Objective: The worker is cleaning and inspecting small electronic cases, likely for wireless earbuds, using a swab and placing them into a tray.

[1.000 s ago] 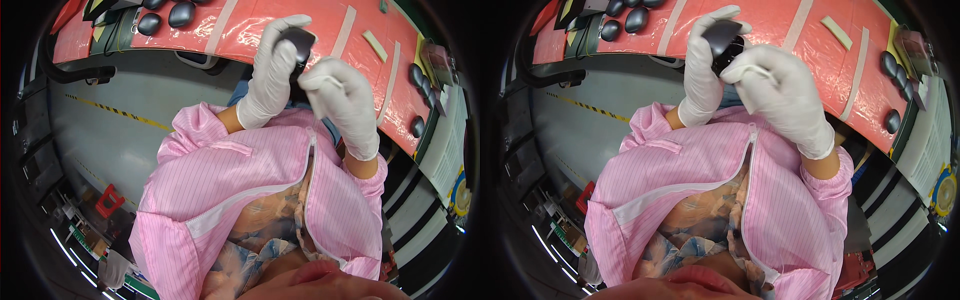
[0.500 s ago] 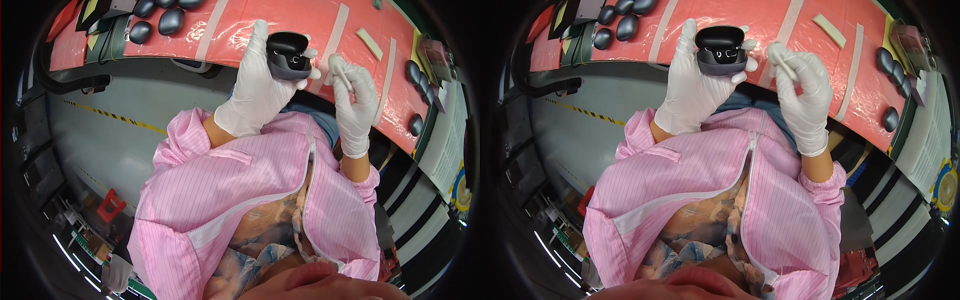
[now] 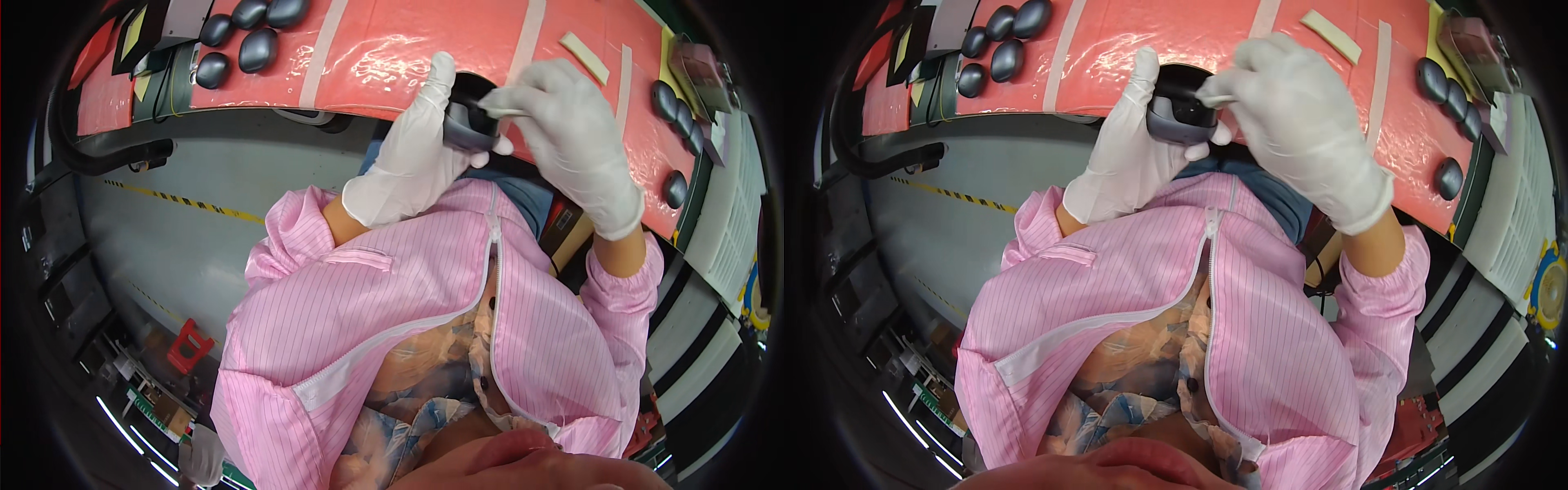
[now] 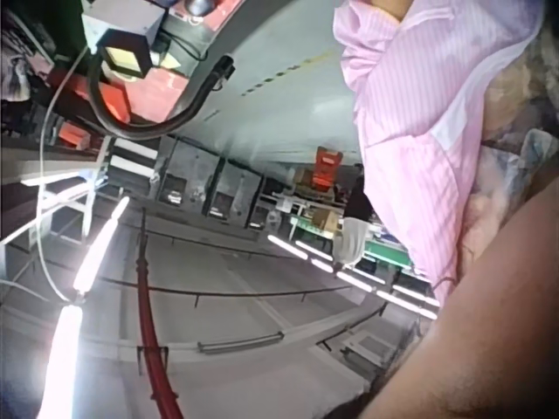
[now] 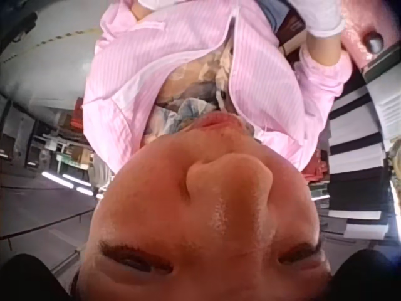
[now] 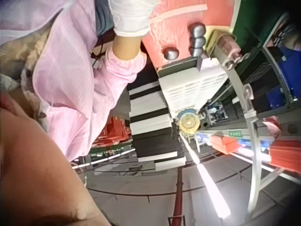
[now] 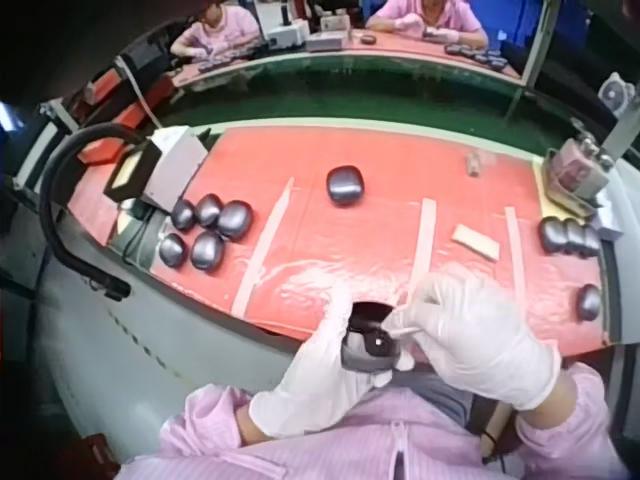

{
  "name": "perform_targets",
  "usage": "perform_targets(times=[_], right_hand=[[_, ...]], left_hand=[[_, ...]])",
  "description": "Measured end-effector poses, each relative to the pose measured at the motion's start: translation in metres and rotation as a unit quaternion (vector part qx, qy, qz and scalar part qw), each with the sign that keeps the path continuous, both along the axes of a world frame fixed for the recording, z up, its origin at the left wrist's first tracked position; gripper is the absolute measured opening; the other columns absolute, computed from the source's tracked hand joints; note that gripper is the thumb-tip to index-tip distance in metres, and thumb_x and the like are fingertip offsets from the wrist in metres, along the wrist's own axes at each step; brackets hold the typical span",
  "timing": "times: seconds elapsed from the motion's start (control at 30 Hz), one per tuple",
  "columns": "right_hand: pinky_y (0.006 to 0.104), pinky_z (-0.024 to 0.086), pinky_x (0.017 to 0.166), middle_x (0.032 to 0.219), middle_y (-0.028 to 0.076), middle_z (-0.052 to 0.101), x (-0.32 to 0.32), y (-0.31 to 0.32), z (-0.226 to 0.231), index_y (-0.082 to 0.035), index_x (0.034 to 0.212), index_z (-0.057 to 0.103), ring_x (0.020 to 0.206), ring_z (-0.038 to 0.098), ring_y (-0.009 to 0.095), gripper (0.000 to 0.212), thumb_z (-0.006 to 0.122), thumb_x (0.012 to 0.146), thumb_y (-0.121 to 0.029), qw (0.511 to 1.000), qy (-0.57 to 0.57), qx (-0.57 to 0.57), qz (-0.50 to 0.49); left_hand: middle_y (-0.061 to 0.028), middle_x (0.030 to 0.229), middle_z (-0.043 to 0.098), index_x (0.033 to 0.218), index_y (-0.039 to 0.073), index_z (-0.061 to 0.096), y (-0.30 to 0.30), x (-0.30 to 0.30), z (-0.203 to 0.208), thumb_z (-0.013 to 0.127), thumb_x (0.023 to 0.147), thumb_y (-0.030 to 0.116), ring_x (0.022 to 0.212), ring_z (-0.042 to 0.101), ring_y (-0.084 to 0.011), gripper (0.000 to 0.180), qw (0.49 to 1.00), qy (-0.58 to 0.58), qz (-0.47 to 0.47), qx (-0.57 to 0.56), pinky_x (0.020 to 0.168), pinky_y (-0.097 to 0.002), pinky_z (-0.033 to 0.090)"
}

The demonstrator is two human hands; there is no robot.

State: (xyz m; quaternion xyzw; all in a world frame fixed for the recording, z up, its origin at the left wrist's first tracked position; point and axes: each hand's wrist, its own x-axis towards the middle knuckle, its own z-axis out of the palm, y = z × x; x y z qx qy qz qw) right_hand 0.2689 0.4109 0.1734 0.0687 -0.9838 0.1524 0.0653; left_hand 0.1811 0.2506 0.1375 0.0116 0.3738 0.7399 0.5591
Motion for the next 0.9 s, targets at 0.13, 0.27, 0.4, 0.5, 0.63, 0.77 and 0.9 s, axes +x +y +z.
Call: perform_targets(times=[0.13,0.27,0.4,0.5,0.63,0.77,0.9], right_hand=[[0.0361,0.046,0.073,0.077,0.006,0.056,0.021,0.019,-0.015,-0.012,0.091,0.069,0.08,0.057,0.025,0.023,0.061,0.074,0.003,0.98,0.115,-0.1,-0.129],[0.0327,0.046,0.075,0.095,0.007,0.061,0.006,0.024,-0.014,-0.007,0.098,0.068,0.082,0.055,0.023,0.029,0.063,0.072,0.004,0.98,0.137,-0.121,-0.075],[0.0338,0.047,0.074,0.088,0.008,0.061,-0.032,-0.007,-0.005,-0.008,0.094,0.068,0.084,0.057,0.026,0.029,0.066,0.065,-0.003,0.995,0.089,0.039,0.025],[0.036,0.047,0.078,0.088,0.01,0.06,-0.009,0.003,-0.002,-0.008,0.093,0.068,0.088,0.058,0.029,0.023,0.066,0.07,-0.003,1.0,0.006,0.005,-0.026],[0.0391,0.045,0.09,0.106,0.016,0.062,0.019,0.028,-0.014,-0.009,0.101,0.069,0.104,0.056,0.034,0.025,0.065,0.077,-0.004,0.995,0.014,-0.012,-0.097],[0.0402,0.044,0.094,0.116,0.015,0.061,0.033,0.022,-0.016,-0.01,0.103,0.069,0.114,0.054,0.033,0.027,0.067,0.076,-0.006,0.983,0.084,0.004,-0.161],[0.0382,0.039,0.1,0.126,0.015,0.056,0.027,-0.001,-0.024,-0.005,0.122,0.058,0.119,0.051,0.031,0.053,0.072,0.071,-0.006,0.934,0.125,-0.318,-0.1]], left_hand=[[-0.0192,0.098,0.064,0.106,-0.001,0.056,0.005,-0.003,0.008,0.034,0.096,0.058,0.078,0.065,-0.0236,0.064,0.993,-0.105,0.048,-0.039,0.052,-0.0243,0.047],[-0.0139,0.099,0.065,0.108,0.001,0.055,0.003,-0.008,0.005,0.036,0.096,0.056,0.08,0.065,-0.0224,0.06,0.993,-0.109,0.033,-0.023,0.053,-0.0244,0.048],[-0.0115,0.09,0.062,0.103,0.003,0.053,0.01,-0.007,-0.001,0.031,0.095,0.06,0.071,0.065,-0.0222,0.062,0.99,-0.127,0.054,0.018,0.052,-0.028,0.049],[-0.0119,0.088,0.062,0.1,0.004,0.053,0.006,-0.006,-0.006,0.03,0.096,0.06,0.075,0.065,-0.0211,0.06,0.995,-0.078,0.047,-0.033,0.052,-0.0271,0.046],[-0.0212,0.11,0.058,0.106,-0.004,0.052,0.002,-0.011,0.001,0.042,0.097,0.041,0.093,0.064,-0.0277,0.047,0.988,-0.152,0.007,0.034,0.064,-0.0298,0.053],[-0.0324,0.131,0.046,0.126,-0.018,0.039,0.001,-0.01,0.01,0.047,0.085,0.02,0.116,0.054,-0.0383,0.056,0.987,-0.15,-0.02,0.044,0.085,-0.0375,0.054],[-0.032,0.131,0.046,0.131,-0.018,0.034,0.003,-0.006,0.012,0.045,0.084,0.021,0.12,0.05,-0.0403,0.062,0.98,-0.176,-0.038,0.083,0.1,-0.0436,0.046]])
